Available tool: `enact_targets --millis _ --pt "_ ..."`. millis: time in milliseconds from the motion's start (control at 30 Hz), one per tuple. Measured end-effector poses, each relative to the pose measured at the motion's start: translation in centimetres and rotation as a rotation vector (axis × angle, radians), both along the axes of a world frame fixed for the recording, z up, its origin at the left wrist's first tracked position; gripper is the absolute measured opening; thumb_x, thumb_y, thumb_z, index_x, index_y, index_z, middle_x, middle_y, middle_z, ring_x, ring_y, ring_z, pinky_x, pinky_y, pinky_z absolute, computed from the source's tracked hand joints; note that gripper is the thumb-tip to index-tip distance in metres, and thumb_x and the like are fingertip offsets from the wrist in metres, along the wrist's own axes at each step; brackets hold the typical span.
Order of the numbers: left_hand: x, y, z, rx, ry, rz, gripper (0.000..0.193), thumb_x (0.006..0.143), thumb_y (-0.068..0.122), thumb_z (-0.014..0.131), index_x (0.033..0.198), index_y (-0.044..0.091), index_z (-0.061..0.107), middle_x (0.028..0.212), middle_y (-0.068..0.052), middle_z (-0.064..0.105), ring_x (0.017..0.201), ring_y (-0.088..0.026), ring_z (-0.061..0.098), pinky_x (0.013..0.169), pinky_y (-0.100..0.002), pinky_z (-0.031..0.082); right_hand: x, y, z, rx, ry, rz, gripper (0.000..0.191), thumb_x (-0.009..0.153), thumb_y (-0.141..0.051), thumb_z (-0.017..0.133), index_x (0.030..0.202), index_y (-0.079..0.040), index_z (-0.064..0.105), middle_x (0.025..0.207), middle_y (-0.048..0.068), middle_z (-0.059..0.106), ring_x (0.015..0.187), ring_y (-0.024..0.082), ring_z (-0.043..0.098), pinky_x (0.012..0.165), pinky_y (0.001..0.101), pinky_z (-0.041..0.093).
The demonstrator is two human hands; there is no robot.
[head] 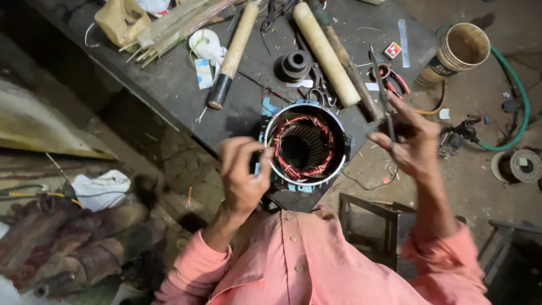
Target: The person uses wooden mallets to tap the stator of an electric motor, then uses a screwdriver and a metal bar to adjust and press the copper windings inside the stator slots. The person repeatedly repositions the stator and uses different tools to manipulate the internal components.
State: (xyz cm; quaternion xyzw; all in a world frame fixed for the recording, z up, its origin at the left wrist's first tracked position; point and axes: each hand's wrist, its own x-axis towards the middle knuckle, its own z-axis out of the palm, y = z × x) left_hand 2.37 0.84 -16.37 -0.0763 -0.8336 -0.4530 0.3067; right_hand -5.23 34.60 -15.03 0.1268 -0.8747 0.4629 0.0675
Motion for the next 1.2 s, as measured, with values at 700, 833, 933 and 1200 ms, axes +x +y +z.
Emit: enact_targets --millis 700,833,933,1200 --pt "-9.8 4.3 -2.1 -0.517 -0.612 -1.007 0.016 0.084 0.019 0.073 0.097 0.009 0.076 0.087 -0.018 0.075 0.084 -0.039 0.072 0.071 -0.051 0.054 -3.9 1.7 10.9 1.111 -0.451 0.627 0.079 0.071 -0.048 0.084 0.145 -0.033 0.060 0.093 0.010 0.074 0.059 0.033 0.066 0.055 0.0451 0.051" --pt "-9.9 4.0 -2.5 -0.512 -0.527 -1.010 0.016 0.084 0.020 0.071 0.094 0.007 0.073 0.080 -0.018 0.072 0.077 -0.041 0.070 0.065 -0.053 0.052 -5.7 1.0 10.4 1.262 -0.554 0.702 0.080 0.077 -0.047 0.075 0.153 -0.037 0.050 0.085 0.010 0.071 0.059 0.032 0.064 0.057 0.0444 0.051" --pt "-10.0 3.9 -3.0 -0.518 -0.508 -1.033 0.017 0.091 0.020 0.067 0.086 0.004 0.067 0.073 -0.018 0.067 0.073 -0.039 0.069 0.063 -0.052 0.051 -6.7 0.5 9.9 1.370 -0.570 0.779 0.081 0.083 -0.049 0.071 0.158 -0.042 0.042 0.068 0.013 0.065 0.058 0.030 0.061 0.060 0.0449 0.050" --pt "-10.7 3.9 -4.3 -0.436 -0.332 -1.007 0.008 0.084 0.012 0.069 0.082 0.004 0.067 0.075 -0.016 0.069 0.075 -0.037 0.070 0.063 -0.049 0.050 -7.7 -1.0 9.5 1.439 -0.522 0.968 0.086 0.084 -0.062 0.062 0.162 -0.042 0.031 0.053 0.007 0.059 0.050 0.022 0.057 0.057 0.0404 0.052"
